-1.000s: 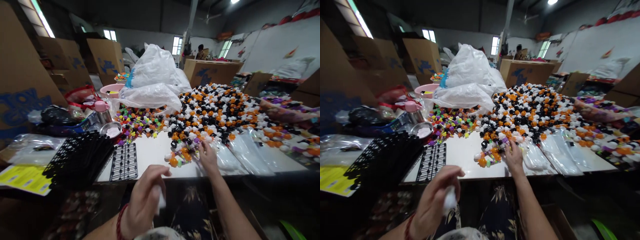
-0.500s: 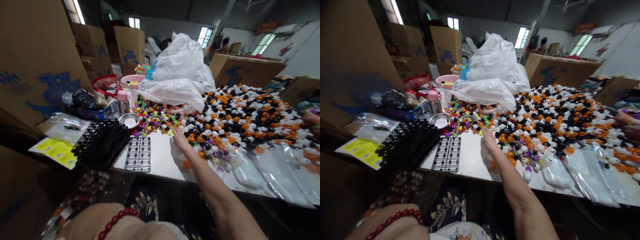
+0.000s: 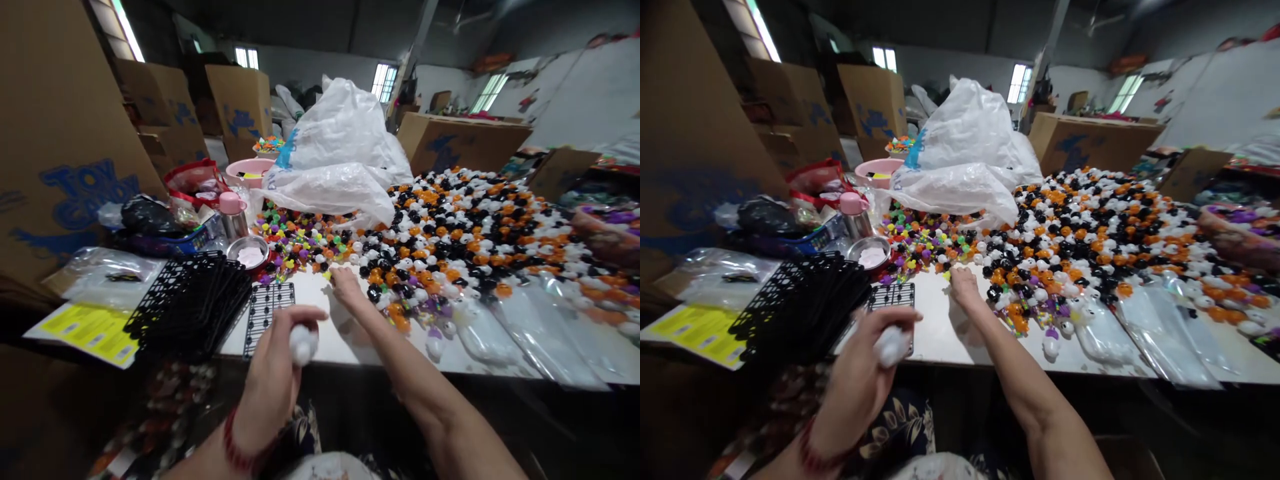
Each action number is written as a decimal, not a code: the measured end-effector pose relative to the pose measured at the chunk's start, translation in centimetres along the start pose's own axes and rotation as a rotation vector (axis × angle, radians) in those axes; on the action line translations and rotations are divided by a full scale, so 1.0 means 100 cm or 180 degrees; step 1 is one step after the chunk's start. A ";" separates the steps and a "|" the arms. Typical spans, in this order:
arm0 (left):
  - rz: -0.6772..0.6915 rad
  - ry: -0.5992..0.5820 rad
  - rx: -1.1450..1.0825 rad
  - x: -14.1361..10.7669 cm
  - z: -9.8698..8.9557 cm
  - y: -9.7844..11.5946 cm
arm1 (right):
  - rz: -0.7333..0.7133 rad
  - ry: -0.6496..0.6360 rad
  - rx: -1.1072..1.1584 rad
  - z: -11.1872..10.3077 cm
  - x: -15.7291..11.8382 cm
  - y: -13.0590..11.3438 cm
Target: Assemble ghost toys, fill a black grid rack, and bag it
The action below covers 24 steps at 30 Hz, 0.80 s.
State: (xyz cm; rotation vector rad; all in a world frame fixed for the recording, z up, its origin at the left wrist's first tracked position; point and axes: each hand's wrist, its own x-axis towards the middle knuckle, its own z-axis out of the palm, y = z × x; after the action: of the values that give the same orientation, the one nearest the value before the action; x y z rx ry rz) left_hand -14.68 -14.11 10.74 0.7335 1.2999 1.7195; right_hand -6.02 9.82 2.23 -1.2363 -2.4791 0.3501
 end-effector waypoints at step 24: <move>-0.0198 -0.1124 0.1131 0.021 0.029 -0.094 | -0.0255 0.0289 0.1580 -0.074 -0.178 -0.004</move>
State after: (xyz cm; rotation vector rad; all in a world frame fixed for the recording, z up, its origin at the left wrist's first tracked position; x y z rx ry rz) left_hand -10.69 -9.89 2.52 1.1308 1.3706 1.2494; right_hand 6.73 -4.28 5.60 -0.9206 -2.1692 0.8090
